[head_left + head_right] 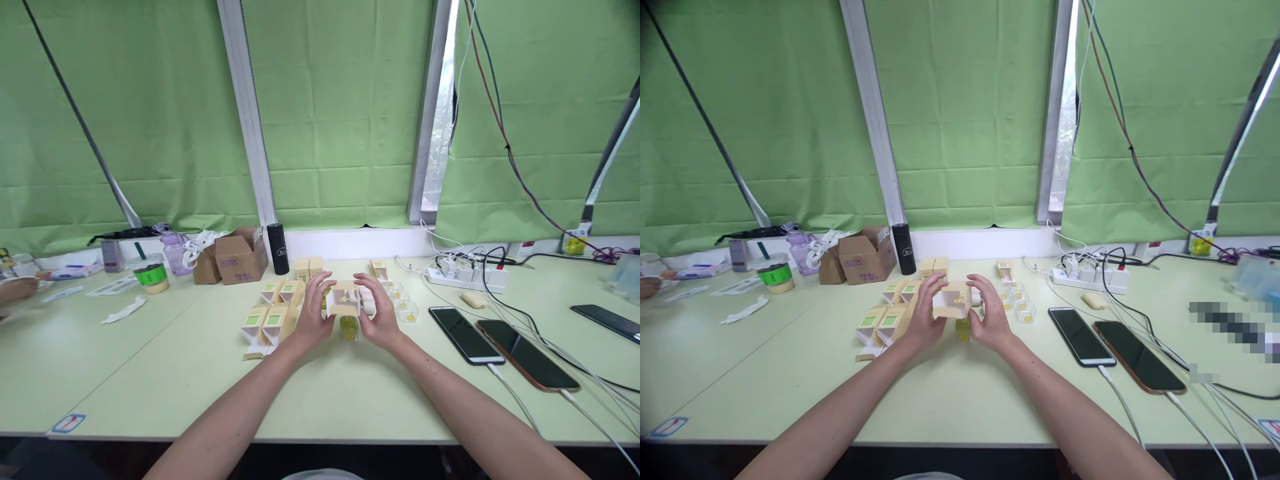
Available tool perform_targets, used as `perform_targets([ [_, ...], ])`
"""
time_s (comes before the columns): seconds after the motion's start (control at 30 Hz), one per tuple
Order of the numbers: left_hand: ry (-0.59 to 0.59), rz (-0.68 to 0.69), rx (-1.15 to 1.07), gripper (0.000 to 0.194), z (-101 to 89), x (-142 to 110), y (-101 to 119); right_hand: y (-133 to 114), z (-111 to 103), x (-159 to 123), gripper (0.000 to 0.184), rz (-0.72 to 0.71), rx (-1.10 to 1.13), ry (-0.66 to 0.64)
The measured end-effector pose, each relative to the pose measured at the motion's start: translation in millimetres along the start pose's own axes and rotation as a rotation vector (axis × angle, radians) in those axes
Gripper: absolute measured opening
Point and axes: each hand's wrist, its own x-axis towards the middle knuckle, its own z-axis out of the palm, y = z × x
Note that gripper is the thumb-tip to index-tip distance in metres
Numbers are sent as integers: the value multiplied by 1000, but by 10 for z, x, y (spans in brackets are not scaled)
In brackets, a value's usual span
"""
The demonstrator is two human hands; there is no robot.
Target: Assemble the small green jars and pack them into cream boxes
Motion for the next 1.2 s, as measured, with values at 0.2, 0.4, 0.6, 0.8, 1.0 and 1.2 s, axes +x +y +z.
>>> perform_targets([
  [0.2,36,-99,-191,62,93,-45,-51,-28,18,12,53,119,100,30],
  [0.4,99,-186,-301,59,163,-84,-97,25,84,-7,47,243,203,99],
  [0.6,74,-113,-285,49,123,-61,-60,-7,130,16,51,339,362,125],
  [0.8,60,-33,-168,39,62,-31,-8,-69,133,17,42,403,360,87],
  [1.0,22,-37,-134,35,38,-18,34,-49,143,25,32,347,293,72],
  [1.2,-1,-90,-180,33,25,-21,45,-60,104,30,27,322,269,3],
])
